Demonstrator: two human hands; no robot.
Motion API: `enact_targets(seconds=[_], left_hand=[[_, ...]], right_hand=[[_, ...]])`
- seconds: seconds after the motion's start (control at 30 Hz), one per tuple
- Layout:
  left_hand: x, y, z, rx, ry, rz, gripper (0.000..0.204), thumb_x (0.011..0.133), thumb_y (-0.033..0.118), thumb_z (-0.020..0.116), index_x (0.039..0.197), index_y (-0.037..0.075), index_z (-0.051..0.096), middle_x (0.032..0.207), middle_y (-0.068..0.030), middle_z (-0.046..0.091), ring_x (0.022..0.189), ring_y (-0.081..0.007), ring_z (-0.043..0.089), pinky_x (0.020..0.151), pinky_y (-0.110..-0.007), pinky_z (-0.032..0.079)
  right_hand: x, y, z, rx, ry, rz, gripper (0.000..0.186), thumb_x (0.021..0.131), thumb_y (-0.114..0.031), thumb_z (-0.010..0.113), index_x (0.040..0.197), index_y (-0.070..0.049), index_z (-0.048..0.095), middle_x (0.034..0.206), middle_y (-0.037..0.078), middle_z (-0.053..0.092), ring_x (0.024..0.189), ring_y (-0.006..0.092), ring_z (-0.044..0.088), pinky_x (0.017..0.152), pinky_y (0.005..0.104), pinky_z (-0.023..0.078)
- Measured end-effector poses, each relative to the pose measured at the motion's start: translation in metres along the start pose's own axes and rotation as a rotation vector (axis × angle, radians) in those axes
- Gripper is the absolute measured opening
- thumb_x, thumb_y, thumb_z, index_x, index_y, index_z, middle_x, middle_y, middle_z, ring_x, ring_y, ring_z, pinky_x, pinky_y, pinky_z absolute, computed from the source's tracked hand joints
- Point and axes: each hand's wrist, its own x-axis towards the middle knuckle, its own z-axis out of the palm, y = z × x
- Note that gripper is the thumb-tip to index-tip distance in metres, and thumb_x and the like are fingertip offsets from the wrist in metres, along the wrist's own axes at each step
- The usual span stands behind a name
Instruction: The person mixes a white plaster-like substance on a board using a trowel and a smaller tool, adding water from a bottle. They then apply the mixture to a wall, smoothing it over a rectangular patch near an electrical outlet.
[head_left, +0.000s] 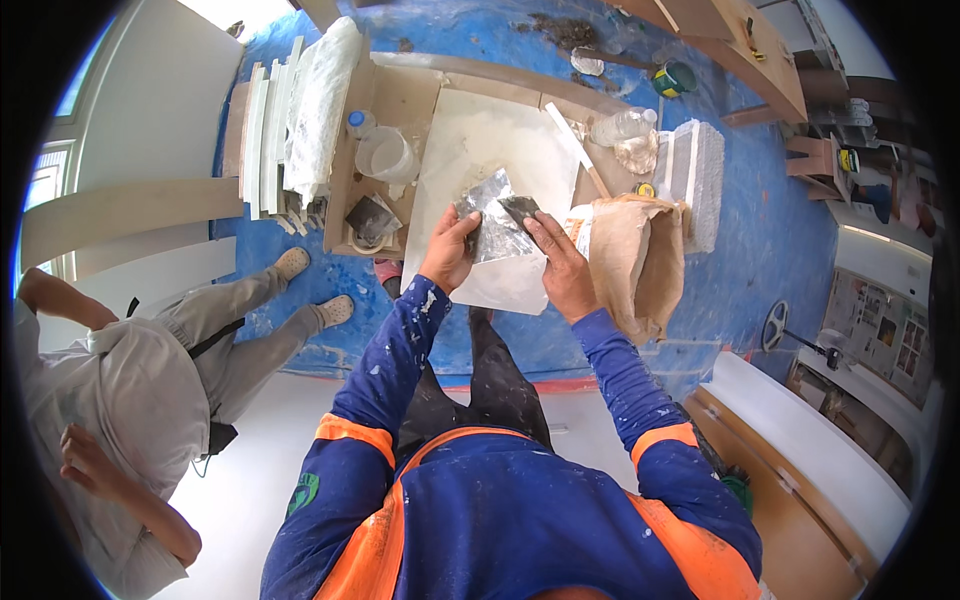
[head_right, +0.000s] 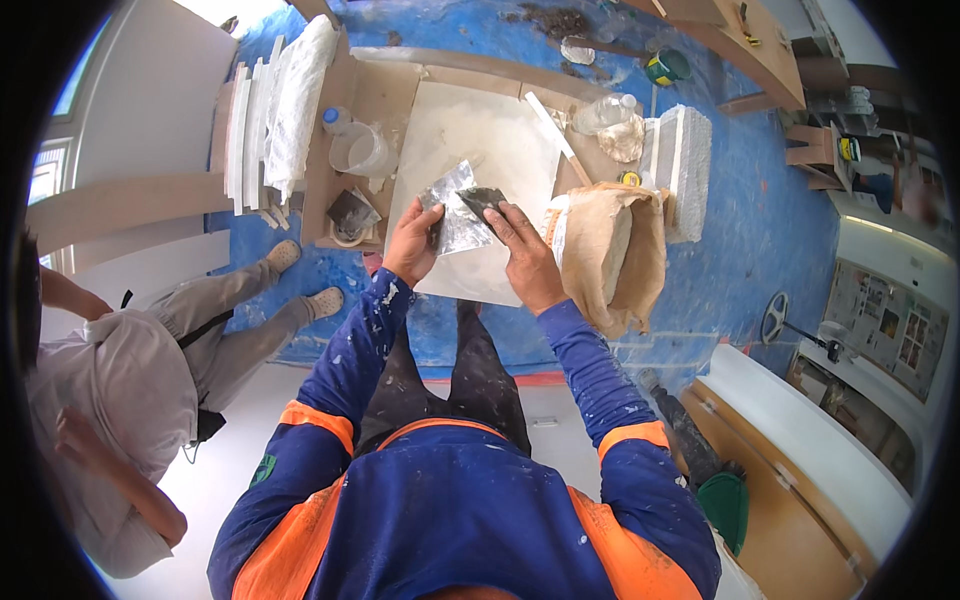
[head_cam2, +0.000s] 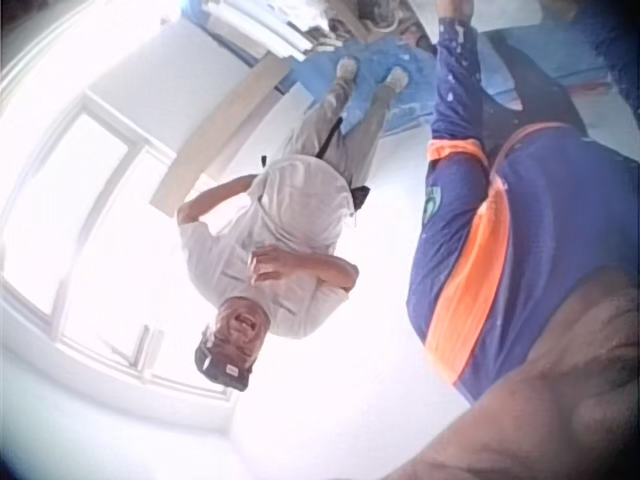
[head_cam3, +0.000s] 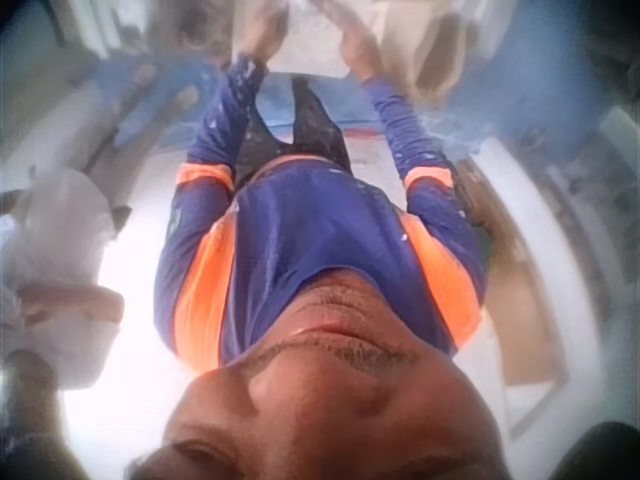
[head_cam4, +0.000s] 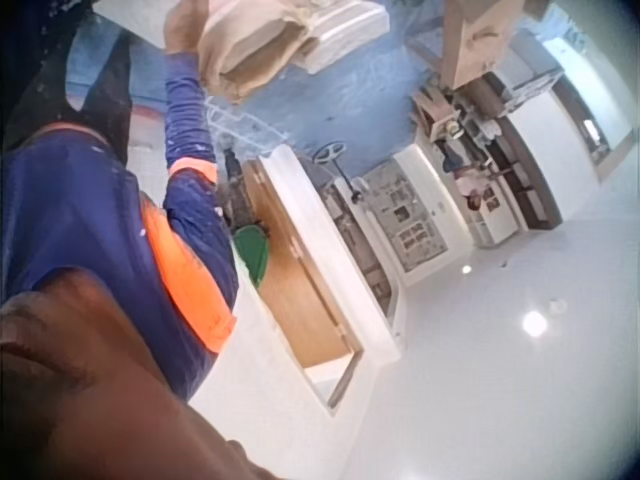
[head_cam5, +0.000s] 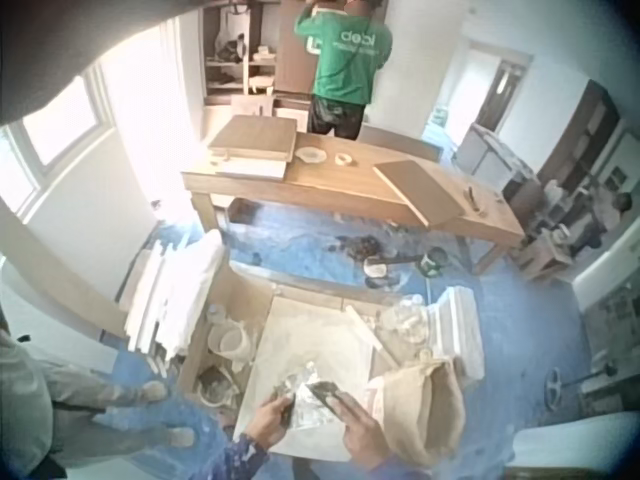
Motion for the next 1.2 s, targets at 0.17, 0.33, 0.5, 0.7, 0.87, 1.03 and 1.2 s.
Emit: enact_targets(seconds=[0.17,0.33,0.5,0.7,0.87,1.03,1.2], left_hand=[[-0.005,0.018,0.000,0.039,-0.050,-0.005,0.029,0.102,0.004,0.056,0.130,0.004,0.053,0.117,-0.0046,0.067,0.104,-0.0155,0.065,0.092,-0.032,0.054],[-0.006,0.038,-0.005,0.074,-0.078,0.001,0.031,0.102,0.005,0.056,0.133,0.006,0.053,0.120,-0.0036,0.067,0.108,-0.0151,0.065,0.094,-0.033,0.053],[-0.010,0.050,0.006,0.161,-0.104,0.082,0.038,0.103,0.007,0.055,0.140,0.007,0.048,0.125,-0.0041,0.065,0.110,-0.0147,0.063,0.093,-0.032,0.053],[-0.008,0.019,0.011,0.237,-0.063,0.186,0.040,0.103,0.007,0.056,0.142,0.002,0.045,0.130,-0.0067,0.062,0.113,-0.0145,0.061,0.096,-0.031,0.051],[-0.005,0.009,0.023,0.306,-0.059,0.257,0.039,0.103,0.007,0.057,0.139,0.000,0.047,0.131,-0.0091,0.061,0.116,-0.0156,0.058,0.101,-0.031,0.047],[0.000,0.013,0.031,0.358,-0.090,0.266,0.039,0.103,0.007,0.057,0.141,0.001,0.047,0.131,-0.0078,0.061,0.116,-0.0156,0.059,0.100,-0.031,0.047],[0.002,0.018,0.028,0.362,0.023,0.204,0.039,0.105,0.011,0.055,0.142,0.003,0.047,0.131,-0.0054,0.061,0.114,-0.0145,0.060,0.099,-0.030,0.048]], right_hand=[[-0.001,0.012,-0.001,-0.139,-0.029,-0.060,0.073,0.079,0.021,0.048,0.142,-0.016,0.059,0.145,0.011,0.055,0.134,0.0336,0.054,0.106,0.0418,0.050],[-0.004,0.015,-0.002,-0.125,-0.011,0.013,0.072,0.080,0.017,0.050,0.142,-0.018,0.059,0.141,0.013,0.058,0.130,0.0344,0.056,0.106,0.0426,0.051],[-0.009,0.013,0.000,0.122,0.173,0.250,0.047,0.095,0.008,0.050,0.139,-0.006,0.058,0.132,0.014,0.063,0.118,0.0270,0.065,0.097,0.0390,0.055],[-0.005,0.001,0.011,1.205,0.172,0.657,0.043,0.105,-0.006,0.049,0.147,-0.004,0.043,0.115,0.001,0.062,0.094,0.0075,0.061,0.086,0.0321,0.059],[-0.016,0.001,0.011,0.432,0.037,0.450,0.037,0.105,-0.015,0.053,0.138,0.000,0.054,0.110,0.017,0.071,0.098,0.0257,0.069,0.085,0.0338,0.052],[-0.018,-0.004,-0.018,0.133,-0.295,0.582,0.037,0.103,-0.013,0.051,0.137,0.000,0.054,0.107,0.027,0.070,0.098,0.0448,0.068,0.089,0.0506,0.050],[-0.045,0.023,-0.016,0.743,0.350,0.711,0.024,0.100,-0.011,0.056,0.119,0.002,0.061,0.097,0.016,0.073,0.083,0.0293,0.071,0.067,0.0413,0.058]])
